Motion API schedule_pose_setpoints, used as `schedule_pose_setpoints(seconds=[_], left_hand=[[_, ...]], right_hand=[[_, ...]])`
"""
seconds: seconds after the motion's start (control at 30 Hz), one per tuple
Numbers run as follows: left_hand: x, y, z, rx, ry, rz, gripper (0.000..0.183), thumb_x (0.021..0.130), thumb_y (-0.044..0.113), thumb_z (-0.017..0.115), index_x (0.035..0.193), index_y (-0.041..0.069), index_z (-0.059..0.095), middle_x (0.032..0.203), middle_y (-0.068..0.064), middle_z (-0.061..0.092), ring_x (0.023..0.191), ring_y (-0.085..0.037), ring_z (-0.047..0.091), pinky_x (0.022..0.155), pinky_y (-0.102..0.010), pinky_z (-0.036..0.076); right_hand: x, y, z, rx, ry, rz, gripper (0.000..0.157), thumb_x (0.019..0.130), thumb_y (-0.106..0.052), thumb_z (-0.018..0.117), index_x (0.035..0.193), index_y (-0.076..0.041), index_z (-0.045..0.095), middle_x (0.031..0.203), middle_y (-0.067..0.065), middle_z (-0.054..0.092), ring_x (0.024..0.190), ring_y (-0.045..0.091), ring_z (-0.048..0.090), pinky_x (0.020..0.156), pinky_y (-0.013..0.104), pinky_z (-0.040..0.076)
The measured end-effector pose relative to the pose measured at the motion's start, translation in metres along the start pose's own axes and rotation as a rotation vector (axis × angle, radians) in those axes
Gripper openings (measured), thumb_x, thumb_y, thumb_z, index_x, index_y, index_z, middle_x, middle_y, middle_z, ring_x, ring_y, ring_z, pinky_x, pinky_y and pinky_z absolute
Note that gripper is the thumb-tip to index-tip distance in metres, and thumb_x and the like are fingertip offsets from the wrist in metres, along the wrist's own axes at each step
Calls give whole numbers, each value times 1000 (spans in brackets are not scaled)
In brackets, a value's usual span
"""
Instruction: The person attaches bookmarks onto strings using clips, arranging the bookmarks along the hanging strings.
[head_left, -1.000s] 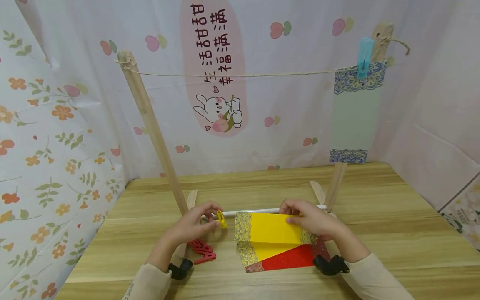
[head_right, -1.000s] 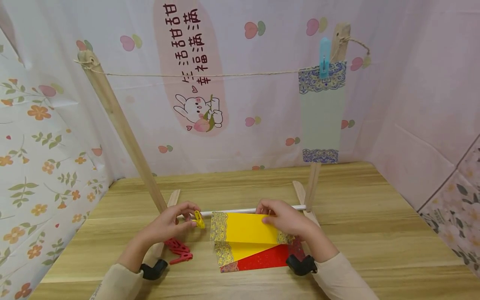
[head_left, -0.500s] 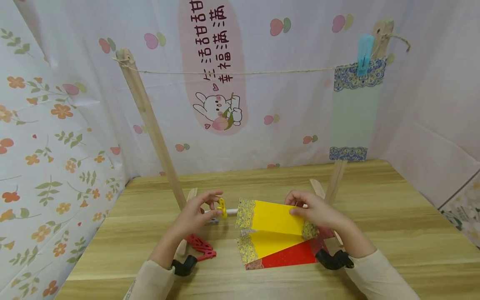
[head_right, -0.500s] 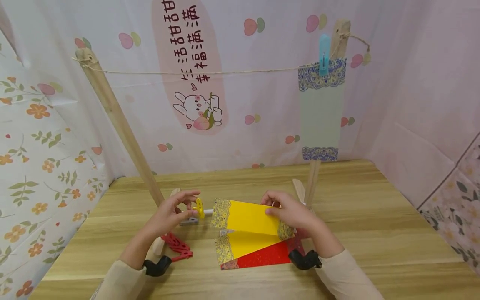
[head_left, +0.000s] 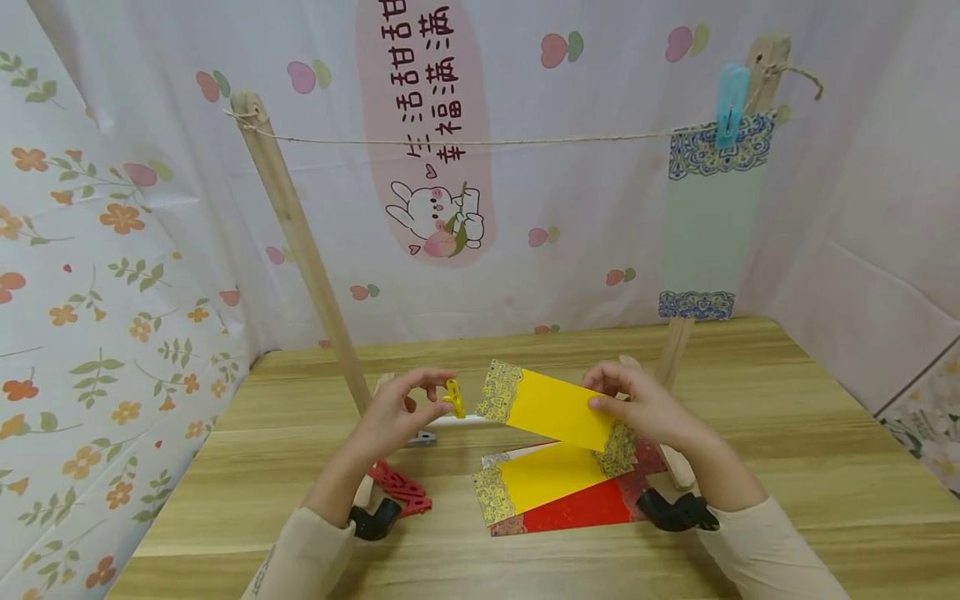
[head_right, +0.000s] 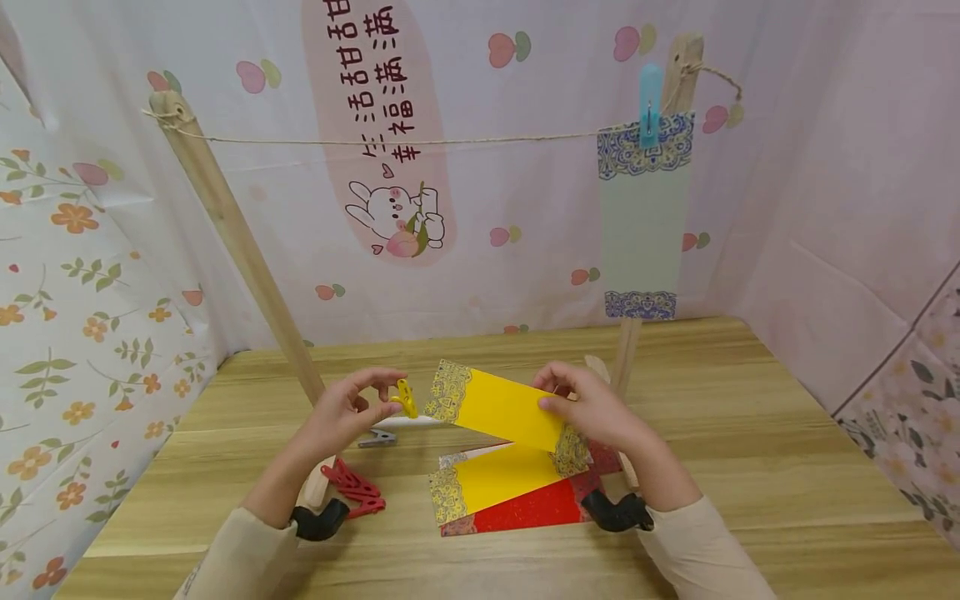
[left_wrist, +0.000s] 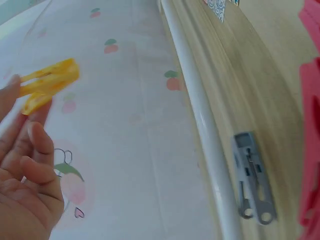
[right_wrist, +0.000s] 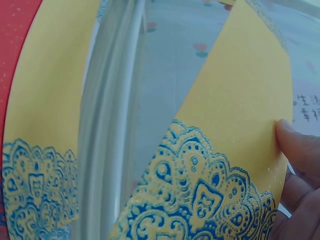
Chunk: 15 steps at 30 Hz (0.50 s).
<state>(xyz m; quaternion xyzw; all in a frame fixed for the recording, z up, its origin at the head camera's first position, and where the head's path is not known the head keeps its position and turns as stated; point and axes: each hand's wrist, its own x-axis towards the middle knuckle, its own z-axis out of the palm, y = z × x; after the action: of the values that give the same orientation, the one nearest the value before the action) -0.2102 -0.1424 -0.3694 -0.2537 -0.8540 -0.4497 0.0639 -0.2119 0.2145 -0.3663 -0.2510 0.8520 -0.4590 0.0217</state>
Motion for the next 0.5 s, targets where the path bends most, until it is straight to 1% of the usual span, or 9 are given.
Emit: schedule_pose_setpoints(seconds=[0.03,0.1,0.2,0.23,0.27,0.33,0.43,0.5], left_hand=[[1,2,0,-5,8,20,38,88,13,75,125,11,66,92,-4,64,72,-8,48,52,-20,33],[4,5,-1,-13,22,57,36,88,12,75,123,12,67,89,-4,62,66,-7,46,49,-19,31],[8,11,-1,-26,31,90,35,88,10,75,122,13,65,89,-3,61,64,-7,46,47,-19,29],[9,12,-2,-29,33,98,35,89,9,74,122,13,65,89,-3,62,65,-7,47,47,-19,29],[10,14,-2,-28,33,102,36,89,9,74,123,13,65,89,-3,62,69,-8,49,48,-19,30],[12,19,-3,-26,29,108,39,89,9,74,126,13,64,90,-3,63,73,-9,51,49,-20,31],[16,26,-4,-20,25,111,44,89,10,74,131,12,63,90,-4,63,78,-11,52,50,-20,32],[18,30,-5,-21,28,107,45,88,10,74,132,11,63,90,-5,62,73,-10,49,51,-20,32]], right_hand=[[0,-1,-1,6,14,2,9,96,-6,63,105,-3,62,90,7,59,84,16,54,72,24,48],[-1,-4,-4,16,44,6,11,96,-6,63,106,-2,62,92,9,60,84,17,54,71,24,49],[-2,-7,-8,39,94,1,12,96,-4,62,108,1,62,93,11,62,83,16,55,69,24,51],[-3,-8,-9,50,112,-2,13,96,-3,61,108,2,62,93,12,62,83,16,56,68,24,51],[-3,-9,-10,59,133,-7,13,96,-3,61,109,3,61,94,12,62,83,16,57,67,25,52],[-4,-10,-11,84,179,-7,14,97,-3,61,110,4,61,94,10,63,82,14,58,66,25,53],[-6,-11,-13,131,246,-6,16,98,-4,61,111,4,59,93,0,64,81,12,61,67,24,55],[-7,-11,-14,177,292,-12,15,98,-5,61,111,3,59,92,-7,65,81,10,62,68,22,56]])
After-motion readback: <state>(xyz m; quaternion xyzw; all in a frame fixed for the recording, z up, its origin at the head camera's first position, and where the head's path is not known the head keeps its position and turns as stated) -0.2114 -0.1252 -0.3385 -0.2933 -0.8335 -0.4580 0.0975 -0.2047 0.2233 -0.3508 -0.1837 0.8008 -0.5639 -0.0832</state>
